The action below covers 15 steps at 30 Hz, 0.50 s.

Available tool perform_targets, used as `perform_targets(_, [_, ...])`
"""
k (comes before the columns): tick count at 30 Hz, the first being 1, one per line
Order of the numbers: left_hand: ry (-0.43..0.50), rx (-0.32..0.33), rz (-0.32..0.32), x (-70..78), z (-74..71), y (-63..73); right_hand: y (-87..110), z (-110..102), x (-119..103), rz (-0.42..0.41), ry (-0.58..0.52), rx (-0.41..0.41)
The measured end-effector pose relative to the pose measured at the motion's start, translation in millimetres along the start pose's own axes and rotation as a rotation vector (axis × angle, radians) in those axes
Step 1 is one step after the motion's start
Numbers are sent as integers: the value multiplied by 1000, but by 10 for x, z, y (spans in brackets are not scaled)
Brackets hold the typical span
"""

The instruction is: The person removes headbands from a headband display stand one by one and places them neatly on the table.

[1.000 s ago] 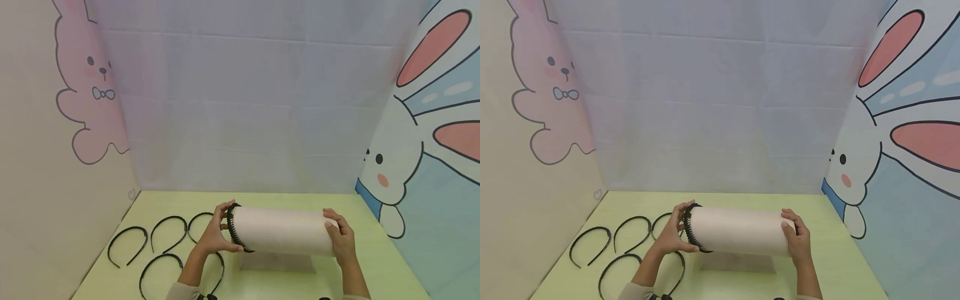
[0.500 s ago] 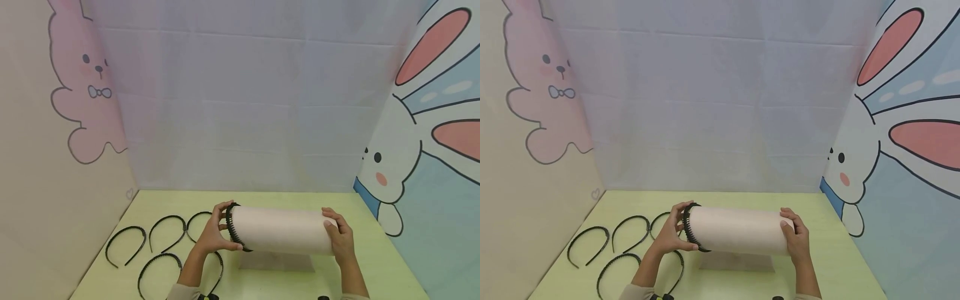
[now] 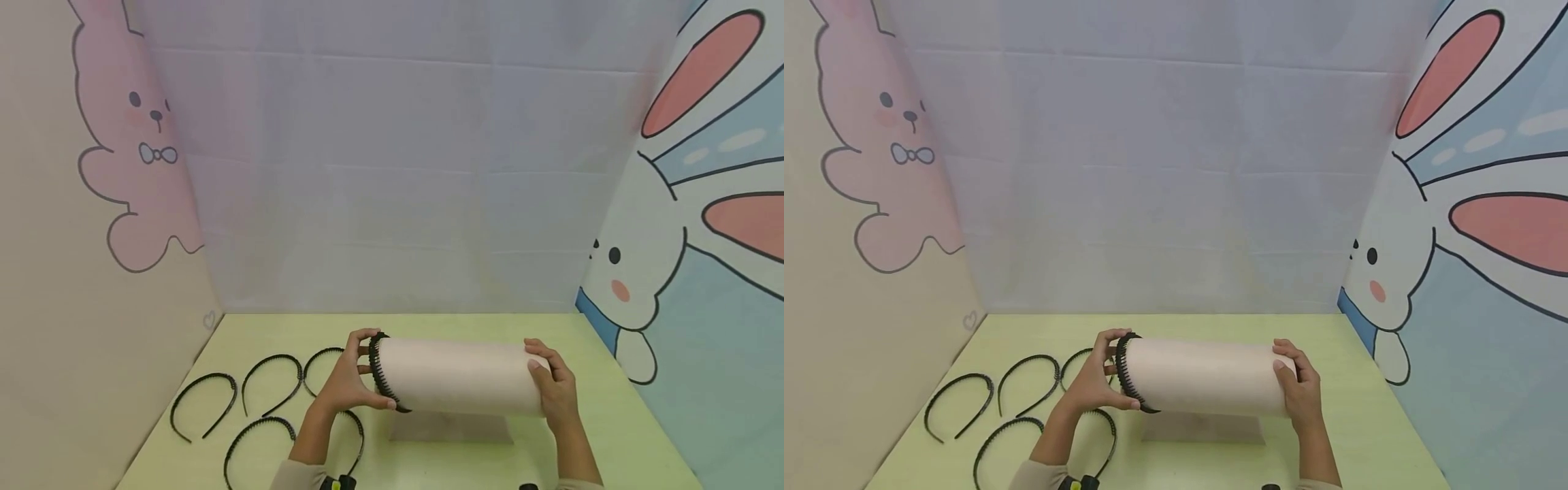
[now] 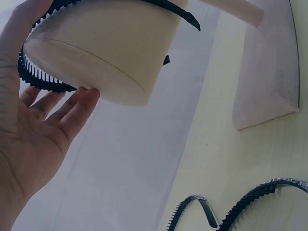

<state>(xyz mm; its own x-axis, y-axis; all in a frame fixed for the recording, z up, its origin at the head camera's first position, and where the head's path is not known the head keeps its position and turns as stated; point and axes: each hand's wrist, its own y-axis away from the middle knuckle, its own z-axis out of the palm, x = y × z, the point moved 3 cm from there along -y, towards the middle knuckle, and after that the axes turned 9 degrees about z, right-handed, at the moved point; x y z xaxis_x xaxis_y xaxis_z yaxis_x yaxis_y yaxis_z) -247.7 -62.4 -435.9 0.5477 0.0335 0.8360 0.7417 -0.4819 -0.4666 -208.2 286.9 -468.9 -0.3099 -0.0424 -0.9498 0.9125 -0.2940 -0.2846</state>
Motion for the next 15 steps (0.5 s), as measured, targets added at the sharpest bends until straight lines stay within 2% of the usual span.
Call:
perform_targets(5, [22,-20,55,-33,-6,-5,-1,-20,5,-6,-7,11])
perform_targets(8, [74,-12,110,-93,-9,5,-3,-15,13,-9,-14,0])
perform_targets(11, [107,-2,150,-213,-19,16,-8,-4,22,-4,-10,-9])
perform_targets(15, [144,-22,145,-359,-43,15,-16,0,31,8,1,-3])
